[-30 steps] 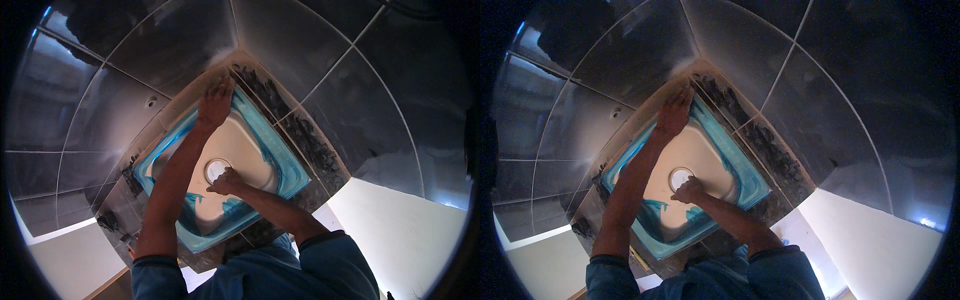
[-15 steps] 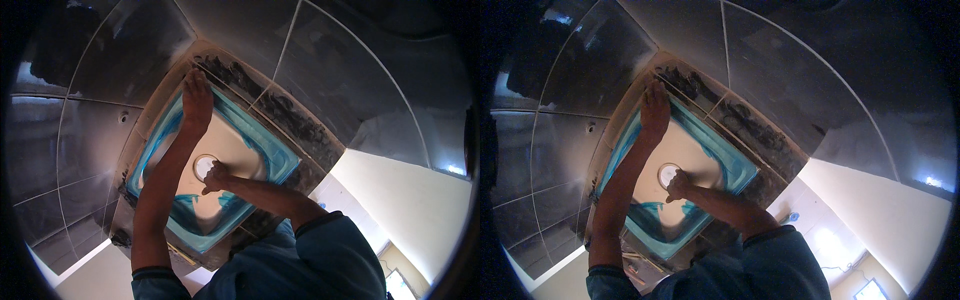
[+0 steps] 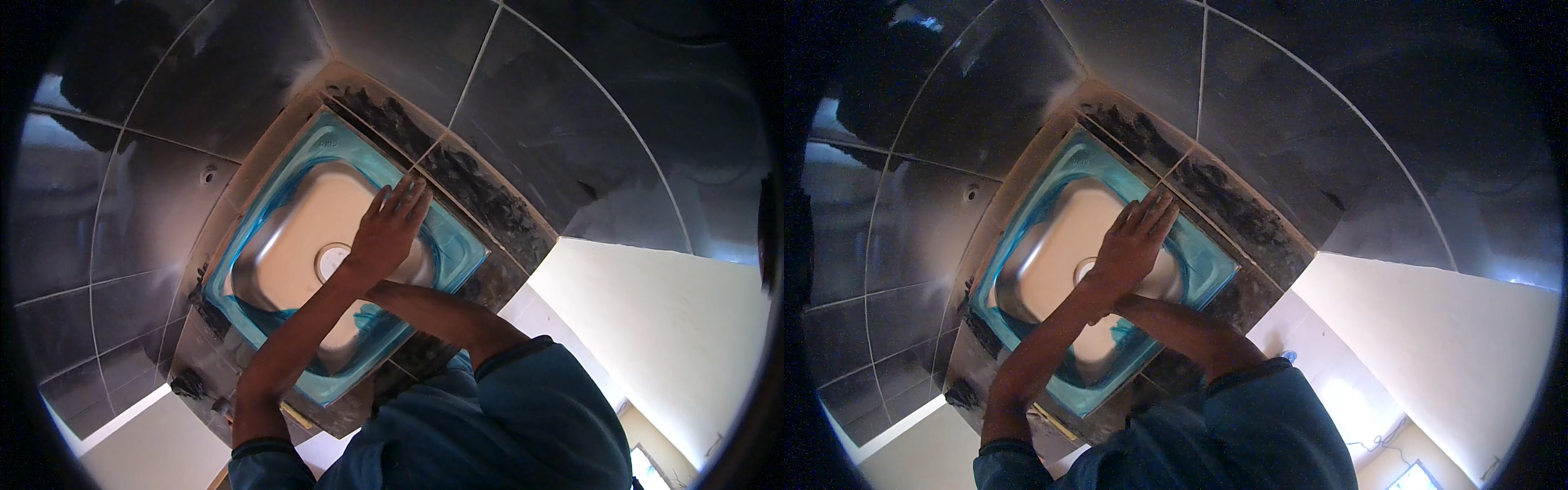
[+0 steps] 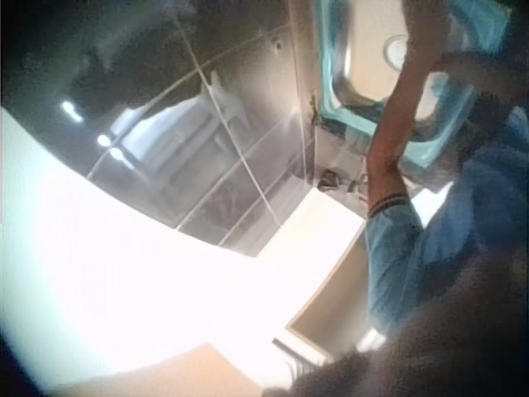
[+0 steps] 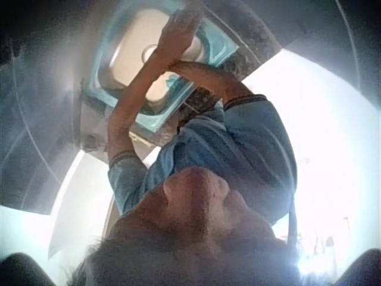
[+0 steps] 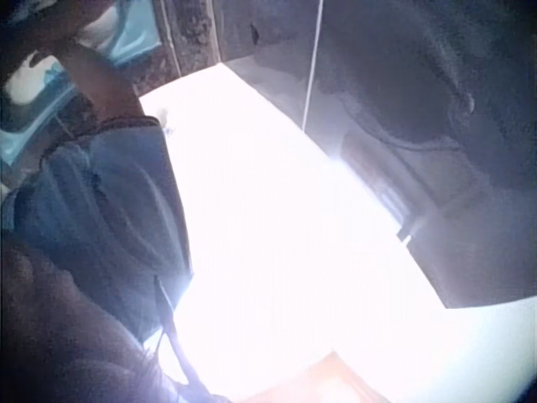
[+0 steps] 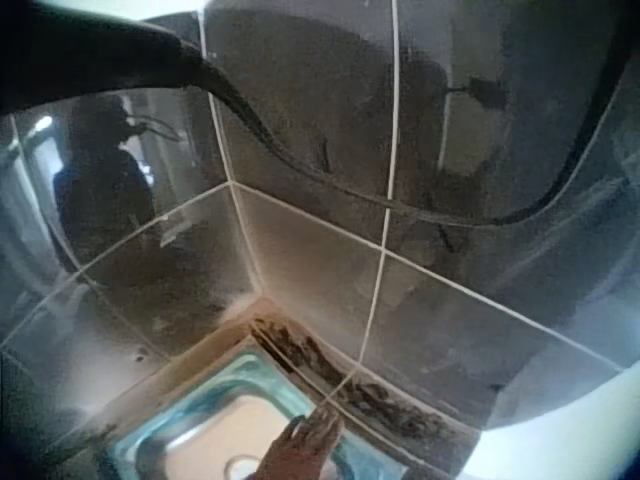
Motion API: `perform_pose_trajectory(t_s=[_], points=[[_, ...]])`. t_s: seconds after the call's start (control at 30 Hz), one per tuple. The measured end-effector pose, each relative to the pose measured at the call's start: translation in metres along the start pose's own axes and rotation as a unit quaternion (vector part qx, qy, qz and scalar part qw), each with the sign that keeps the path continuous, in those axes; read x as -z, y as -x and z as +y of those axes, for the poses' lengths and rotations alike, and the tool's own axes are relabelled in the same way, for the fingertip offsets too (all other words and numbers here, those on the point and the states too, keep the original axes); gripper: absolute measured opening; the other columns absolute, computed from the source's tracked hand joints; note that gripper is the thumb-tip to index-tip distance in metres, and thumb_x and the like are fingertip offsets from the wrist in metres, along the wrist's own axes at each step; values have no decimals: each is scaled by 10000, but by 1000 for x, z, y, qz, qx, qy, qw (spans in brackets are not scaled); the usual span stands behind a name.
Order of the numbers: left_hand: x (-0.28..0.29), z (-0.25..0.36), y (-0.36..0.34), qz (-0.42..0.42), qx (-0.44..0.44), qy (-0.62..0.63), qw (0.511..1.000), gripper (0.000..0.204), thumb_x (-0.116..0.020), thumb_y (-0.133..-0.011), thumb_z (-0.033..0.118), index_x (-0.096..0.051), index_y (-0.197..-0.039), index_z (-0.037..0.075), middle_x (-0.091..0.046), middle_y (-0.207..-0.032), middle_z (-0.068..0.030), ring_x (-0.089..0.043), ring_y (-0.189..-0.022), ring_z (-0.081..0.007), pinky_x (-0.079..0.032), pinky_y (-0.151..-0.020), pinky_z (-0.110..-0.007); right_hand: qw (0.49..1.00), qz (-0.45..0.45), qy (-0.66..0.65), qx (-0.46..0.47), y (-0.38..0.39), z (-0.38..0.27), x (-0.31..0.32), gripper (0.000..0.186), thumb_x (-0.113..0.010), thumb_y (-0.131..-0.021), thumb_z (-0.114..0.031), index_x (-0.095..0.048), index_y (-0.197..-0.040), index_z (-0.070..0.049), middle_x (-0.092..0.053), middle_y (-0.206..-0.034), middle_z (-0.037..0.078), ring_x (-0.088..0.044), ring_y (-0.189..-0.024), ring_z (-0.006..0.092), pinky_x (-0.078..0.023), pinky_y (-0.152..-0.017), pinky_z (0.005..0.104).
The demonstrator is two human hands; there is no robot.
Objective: The person uses a hammer and nail to secure a wooden frame around a rectangular cutout in a tiled countertop. They then place a stainless steel sink into the opening to check the fit, remove it, and continue hammering nails into the frame.
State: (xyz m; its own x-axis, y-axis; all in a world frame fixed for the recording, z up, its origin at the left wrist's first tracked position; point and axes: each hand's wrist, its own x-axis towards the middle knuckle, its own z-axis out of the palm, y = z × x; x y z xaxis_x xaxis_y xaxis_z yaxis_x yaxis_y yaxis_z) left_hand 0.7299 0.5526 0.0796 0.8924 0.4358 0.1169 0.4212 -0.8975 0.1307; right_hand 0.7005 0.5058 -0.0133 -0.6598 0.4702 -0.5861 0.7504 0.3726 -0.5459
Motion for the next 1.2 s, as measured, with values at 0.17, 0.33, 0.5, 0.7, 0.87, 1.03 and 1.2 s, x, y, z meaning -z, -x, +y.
perform_pose_trajectory(t_s=[0.17, 0.33, 0.5, 0.7, 0.87, 1.03, 1.2], points=[[48, -2, 79, 68, 283, 143, 946, 680, -636, -907, 172, -386, -1518, 5, -299, -1585, -286, -315, -1452, -463, -247, -1211, -527, 999, 6, -1, -37, 15, -7, 14, 604, -709, -819, -628, -735, -1139, -116, -697, -1210, 151, -621, -1188, 311, -307, -1125, 515], [81, -8, 217, 74, 521, -64, 848, 914, -737, -904, 389, -240, -1575, 17, -233, -1615, -286, -216, -1501, -458, -215, -1205, -559, 986, 130, 31, -100, 11, -23, 2, 558, -738, -743, -671, -806, -959, -161, -737, -1147, 128, -638, -1191, 305, -255, -1150, 544], [115, 22, 333, 233, 556, 117, 789, 1071, -787, -859, 428, -143, -1583, -29, -322, -1559, -308, -365, -1431, -431, -285, -1186, -475, 989, 133, 61, 15, 64, -61, 35, 643, -650, -750, -766, -755, -734, -132, -742, -887, 111, -694, -964, 316, -398, -982, 569], [171, 85, 395, 379, 644, 239, 620, 835, -809, -833, 371, -387, -1424, -41, -617, -1204, -206, -634, -1087, -305, -514, -959, -425, 983, 46, 178, -7, 103, -158, 58, 832, -474, -863, -813, -722, -1129, -65, -714, -1143, 198, -679, -1081, 354, -338, -1065, 629], [192, 165, 460, 471, 671, 276, 501, 683, -794, -812, 222, -454, -1338, -51, -620, -1154, -179, -655, -1010, -255, -557, -865, -368, 957, 15, 283, 54, 95, -244, 43, 790, -472, -888, -787, -741, -984, -51, -737, -990, 198, -704, -975, 377, -377, -1035, 615], [191, 239, 487, 601, 660, 246, 377, 556, -763, -826, 133, -483, -1273, -42, -634, -1077, -140, -669, -911, -211, -581, -788, -346, 914, -44, 345, 211, 69, -305, 43, 703, -511, -927, -696, -734, -935, -29, -728, -913, 210, -703, -937, 372, -461, -921, 554], [168, 290, 584, 672, 664, 223, 241, 444, -731, -848, 101, -518, -1219, -20, -649, -1024, -108, -664, -877, -192, -576, -774, -341, 794, 107, 357, 480, 15, -411, 17, 446, -652, -920, -459, -731, -957, -22, -709, -1059, 200, -676, -1036, 371, -530, -922, 499]])
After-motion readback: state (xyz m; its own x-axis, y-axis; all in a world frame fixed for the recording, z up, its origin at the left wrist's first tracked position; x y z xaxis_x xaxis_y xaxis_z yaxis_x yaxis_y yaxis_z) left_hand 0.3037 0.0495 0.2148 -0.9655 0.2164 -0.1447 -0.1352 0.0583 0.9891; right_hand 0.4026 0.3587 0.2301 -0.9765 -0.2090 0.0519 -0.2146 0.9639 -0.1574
